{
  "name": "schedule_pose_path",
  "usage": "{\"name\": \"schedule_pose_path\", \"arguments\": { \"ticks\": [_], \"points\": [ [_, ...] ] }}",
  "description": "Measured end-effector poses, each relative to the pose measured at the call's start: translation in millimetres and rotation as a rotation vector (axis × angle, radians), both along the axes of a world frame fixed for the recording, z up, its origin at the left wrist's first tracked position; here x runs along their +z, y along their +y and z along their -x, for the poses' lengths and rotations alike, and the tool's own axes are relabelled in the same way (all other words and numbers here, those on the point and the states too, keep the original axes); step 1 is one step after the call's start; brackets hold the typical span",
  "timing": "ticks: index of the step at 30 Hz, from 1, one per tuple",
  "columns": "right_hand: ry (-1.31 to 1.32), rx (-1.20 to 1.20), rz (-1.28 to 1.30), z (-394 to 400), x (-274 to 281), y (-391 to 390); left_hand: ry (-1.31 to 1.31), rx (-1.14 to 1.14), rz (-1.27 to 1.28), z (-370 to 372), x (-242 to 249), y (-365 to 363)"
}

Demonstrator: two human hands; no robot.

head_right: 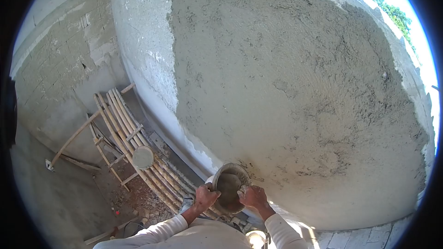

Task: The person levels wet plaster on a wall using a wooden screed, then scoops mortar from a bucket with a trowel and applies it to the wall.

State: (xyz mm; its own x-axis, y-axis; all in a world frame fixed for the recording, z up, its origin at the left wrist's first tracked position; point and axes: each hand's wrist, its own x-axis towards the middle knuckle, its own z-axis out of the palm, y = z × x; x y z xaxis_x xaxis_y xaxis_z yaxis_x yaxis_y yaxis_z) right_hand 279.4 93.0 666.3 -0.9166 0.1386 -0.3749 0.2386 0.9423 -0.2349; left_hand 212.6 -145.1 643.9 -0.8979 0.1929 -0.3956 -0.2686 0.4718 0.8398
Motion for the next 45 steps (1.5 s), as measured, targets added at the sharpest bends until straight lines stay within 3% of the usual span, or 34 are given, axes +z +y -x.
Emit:
{"name": "schedule_pose_path", "arguments": {
  "ticks": [3, 4, 7, 10, 12, 13, 14, 17, 18, 21, 24, 27, 29, 32, 34, 39, 42, 44, 45],
  "points": [
    [-0.165, 0.099, -0.106, -2.7, -8.0, -15.6, 0.091, -0.04, -0.002, -0.8, 4.4, 7.8],
    [-0.095, 0.138, -0.143, -10.9, -2.5, -25.0, 0.062, -0.025, -0.023, 1.2, 4.1, 7.7],
    [-0.095, 0.203, 0.007, -10.3, 38.6, -11.6, 0.124, -0.045, -0.021, -0.2, 1.1, 11.6],
    [-0.082, 0.03, -0.159, -13.3, 11.5, 23.5, 0.196, -0.064, -0.043, -5.0, 5.5, 23.5],
    [-0.149, -0.124, -0.02, -23.3, -30.2, 28.2, 0.184, -0.047, -0.087, -7.5, 9.9, 27.5],
    [-0.179, -0.19, 0.054, -22.0, -15.9, 16.6, 0.218, -0.026, -0.118, -4.0, -4.6, 28.7],
    [-0.412, -0.371, 0.301, -21.1, 4.0, 17.6, 0.247, -0.005, -0.152, -2.3, -31.0, 30.7],
    [-0.297, -0.434, 0.644, -46.1, 2.5, -4.0, 0.172, -0.04, -0.183, -0.9, -39.8, 28.9],
    [-0.282, -0.422, 0.647, -46.3, -8.1, -14.8, 0.122, -0.049, -0.179, 0.1, -35.5, 29.4],
    [-0.194, -0.23, 0.558, -50.0, -17.1, 1.5, 0.167, -0.079, -0.107, 0.3, -30.9, 27.8],
    [-0.013, -0.348, 0.314, -50.9, -8.4, 12.7, 0.136, -0.072, -0.099, 1.5, -42.3, 26.3],
    [0.006, -0.295, 0.129, -48.5, -21.1, 0.0, 0.19, -0.154, 0.026, -3.0, 0.3, 33.4],
    [0.036, -0.135, 0.092, -47.9, -24.1, -23.6, 0.225, -0.143, -0.049, 0.6, -3.5, 36.2],
    [-0.005, -0.162, 0.212, -58.9, -9.6, -8.5, 0.161, -0.186, -0.018, 4.4, -6.4, 32.4],
    [-0.032, -0.27, 0.145, -56.4, -3.5, 0.3, 0.175, -0.224, 0.012, 3.8, -10.0, 36.2],
    [-0.064, -0.058, 0.095, -58.5, 7.0, -15.7, 0.302, -0.205, -0.03, 5.9, -31.5, 38.1],
    [-0.035, -0.009, -0.021, -45.1, 22.1, -3.6, 0.281, -0.234, 0.002, -1.9, -14.3, 43.3],
    [0.18, 0.115, -0.279, -39.3, -41.1, 17.5, 0.294, -0.266, 0.039, -4.4, -9.9, 48.3],
    [0.04, 0.021, -0.211, -34.9, -36.8, 15.7, 0.3, -0.276, 0.064, -5.9, -9.1, 46.7]
  ]
}}
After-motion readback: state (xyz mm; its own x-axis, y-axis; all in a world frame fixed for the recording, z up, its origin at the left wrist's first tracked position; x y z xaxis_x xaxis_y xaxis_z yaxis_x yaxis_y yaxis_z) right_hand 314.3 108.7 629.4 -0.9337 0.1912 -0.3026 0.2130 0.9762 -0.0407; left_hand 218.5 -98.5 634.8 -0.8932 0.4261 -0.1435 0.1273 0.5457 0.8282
